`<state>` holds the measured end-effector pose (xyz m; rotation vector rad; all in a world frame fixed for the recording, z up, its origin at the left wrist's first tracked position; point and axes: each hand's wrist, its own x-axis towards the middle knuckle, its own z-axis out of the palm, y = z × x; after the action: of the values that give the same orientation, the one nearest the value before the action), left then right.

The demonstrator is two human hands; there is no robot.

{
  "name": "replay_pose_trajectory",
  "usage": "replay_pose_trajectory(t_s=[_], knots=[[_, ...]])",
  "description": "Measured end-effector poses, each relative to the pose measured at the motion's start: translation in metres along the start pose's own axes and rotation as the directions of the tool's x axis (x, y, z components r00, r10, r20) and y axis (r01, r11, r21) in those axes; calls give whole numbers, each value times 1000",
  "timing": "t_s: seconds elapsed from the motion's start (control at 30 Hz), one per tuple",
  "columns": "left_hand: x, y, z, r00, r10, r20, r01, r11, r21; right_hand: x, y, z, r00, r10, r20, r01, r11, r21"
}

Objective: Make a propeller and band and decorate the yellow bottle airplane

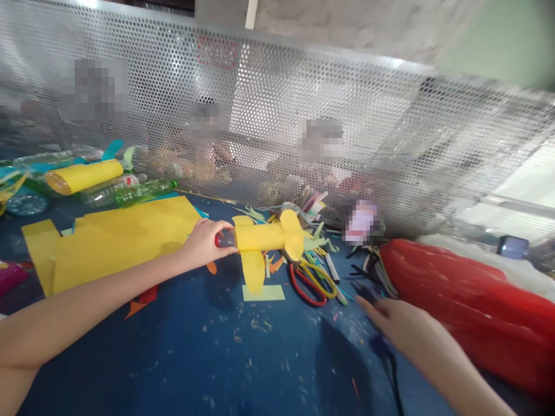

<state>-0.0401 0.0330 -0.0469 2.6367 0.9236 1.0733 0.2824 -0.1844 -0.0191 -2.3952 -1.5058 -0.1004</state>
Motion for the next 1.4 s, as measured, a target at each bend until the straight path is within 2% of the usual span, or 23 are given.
replay_pose_trajectory(t_s=[0.03, 0.1, 0.17, 0.23, 0.3, 0.4, 0.47, 0.53, 0.6, 0.7, 0.77, 0.8, 0.87, 0.93, 1.03, 1.2, 1.4], knots=[[-1, 0, 1, 1000, 2, 3, -2, 1000, 0, 0, -16, 5, 998, -45, 42, 45, 999, 22], [-4, 0, 5, 1000, 8, 6, -8, 1000, 2, 1, -48, 20, 960, -237, 152, 207, 960, 186], [-8, 0, 9, 1000, 25, 1, -25, 1000, 7, 3, -75, 36, 916, -377, 134, 341, 911, 233], [-13, 1, 13, 999, 53, 0, -53, 999, 2, 6, -91, 50, 880, -460, 123, 428, 877, 218], [-17, 2, 16, 996, 85, 9, -85, 996, -7, 9, -96, 60, 877, -458, 146, 427, 882, 202], [-21, 4, 18, 989, 143, 26, -143, 990, -6, 10, -93, 68, 905, -378, 197, 335, 916, 221], [-23, 5, 20, 986, 163, 27, -163, 987, -4, 8, -90, 68, 907, -353, 229, 281, 913, 296], [-25, 6, 22, 987, 155, 33, -156, 988, -1, 5, -89, 62, 890, -368, 270, 230, 873, 431], [-27, 7, 22, 988, 148, 45, -149, 989, 7, 3, -89, 48, 864, -395, 313, 154, 798, 583], [-29, 8, 23, 979, 194, 63, -196, 980, 27, 4, -92, 12, 847, -409, 340, 43, 690, 723], [-30, 7, 24, 969, 239, 63, -242, 969, 41, 8, -95, -13, 866, -396, 305, 29, 649, 760], [-30, 7, 25, 965, 256, 60, -259, 965, 47, 12, -97, -23, 895, -364, 257, 40, 641, 767], [-30, 7, 25, 960, 274, 54, -277, 959, 56, 21, -102, -33, 935, -312, 170, 75, 639, 766], [-30, 6, 26, 958, 284, 53, -286, 956, 59, 33, -109, -31, 940, -320, 120, 120, 636, 762], [-31, 7, 26, 956, 290, 43, -293, 954, 64, 50, -119, -11, 926, -359, 114, 166, 661, 732], [-32, 7, 26, 957, 290, 23, -291, 954, 64, 68, -124, 21, 914, -365, 176, 177, 751, 637], [-32, 7, 25, 959, 279, 54, -281, 960, 20, 70, -124, 23, 909, -377, 176, 214, 786, 580]])
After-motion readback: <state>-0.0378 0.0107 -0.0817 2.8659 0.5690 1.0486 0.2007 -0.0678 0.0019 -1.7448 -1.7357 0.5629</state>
